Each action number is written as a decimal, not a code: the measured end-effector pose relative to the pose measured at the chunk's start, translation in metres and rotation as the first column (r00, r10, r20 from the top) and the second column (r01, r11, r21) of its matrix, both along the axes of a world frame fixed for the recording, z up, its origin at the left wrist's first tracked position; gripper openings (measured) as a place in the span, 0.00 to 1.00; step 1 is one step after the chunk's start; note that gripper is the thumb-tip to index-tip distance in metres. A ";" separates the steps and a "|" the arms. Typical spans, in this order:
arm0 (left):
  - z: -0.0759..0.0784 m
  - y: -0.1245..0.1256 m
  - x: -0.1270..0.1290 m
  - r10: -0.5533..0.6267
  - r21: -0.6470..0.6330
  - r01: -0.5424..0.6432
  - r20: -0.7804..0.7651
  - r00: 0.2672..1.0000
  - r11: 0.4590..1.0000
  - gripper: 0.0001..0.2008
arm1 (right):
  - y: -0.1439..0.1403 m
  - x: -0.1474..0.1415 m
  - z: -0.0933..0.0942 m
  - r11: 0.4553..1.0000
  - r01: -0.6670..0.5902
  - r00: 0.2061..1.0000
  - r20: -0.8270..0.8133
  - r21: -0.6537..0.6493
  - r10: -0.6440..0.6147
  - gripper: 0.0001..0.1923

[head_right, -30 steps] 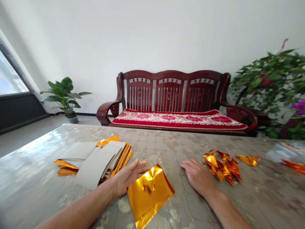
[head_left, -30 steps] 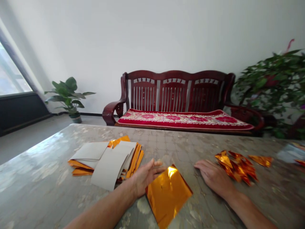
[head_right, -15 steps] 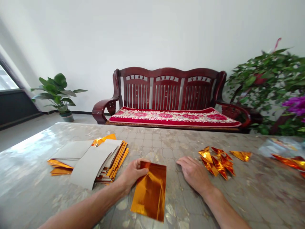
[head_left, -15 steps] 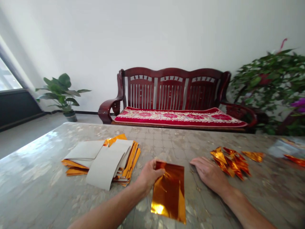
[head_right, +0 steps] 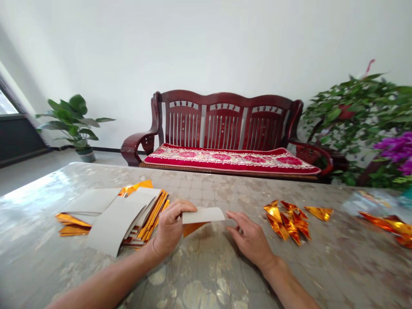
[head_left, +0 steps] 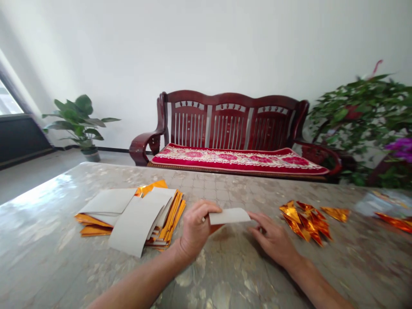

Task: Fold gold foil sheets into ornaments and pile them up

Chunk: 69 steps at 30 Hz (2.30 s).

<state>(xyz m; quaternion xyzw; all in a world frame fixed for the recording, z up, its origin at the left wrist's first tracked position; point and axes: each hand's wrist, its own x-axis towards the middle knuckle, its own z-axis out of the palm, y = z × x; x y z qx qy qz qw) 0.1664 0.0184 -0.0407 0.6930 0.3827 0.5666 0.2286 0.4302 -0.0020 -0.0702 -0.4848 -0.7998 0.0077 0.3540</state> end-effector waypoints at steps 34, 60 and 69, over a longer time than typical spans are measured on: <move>-0.033 0.011 -0.009 -0.115 -0.029 0.133 -0.701 0.704 0.991 0.11 | -0.008 -0.035 -0.004 0.996 -0.086 0.975 0.204 -0.006 0.086 0.11; -0.035 0.023 -0.013 -0.123 -0.163 0.034 -0.579 0.806 0.986 0.09 | 0.020 -0.036 0.006 0.942 0.116 0.985 0.160 -0.316 -0.067 0.12; -0.030 0.022 -0.007 -0.065 -0.211 -0.087 -0.623 0.779 0.973 0.12 | 0.019 -0.040 0.001 0.945 0.174 0.976 0.174 -0.276 -0.129 0.11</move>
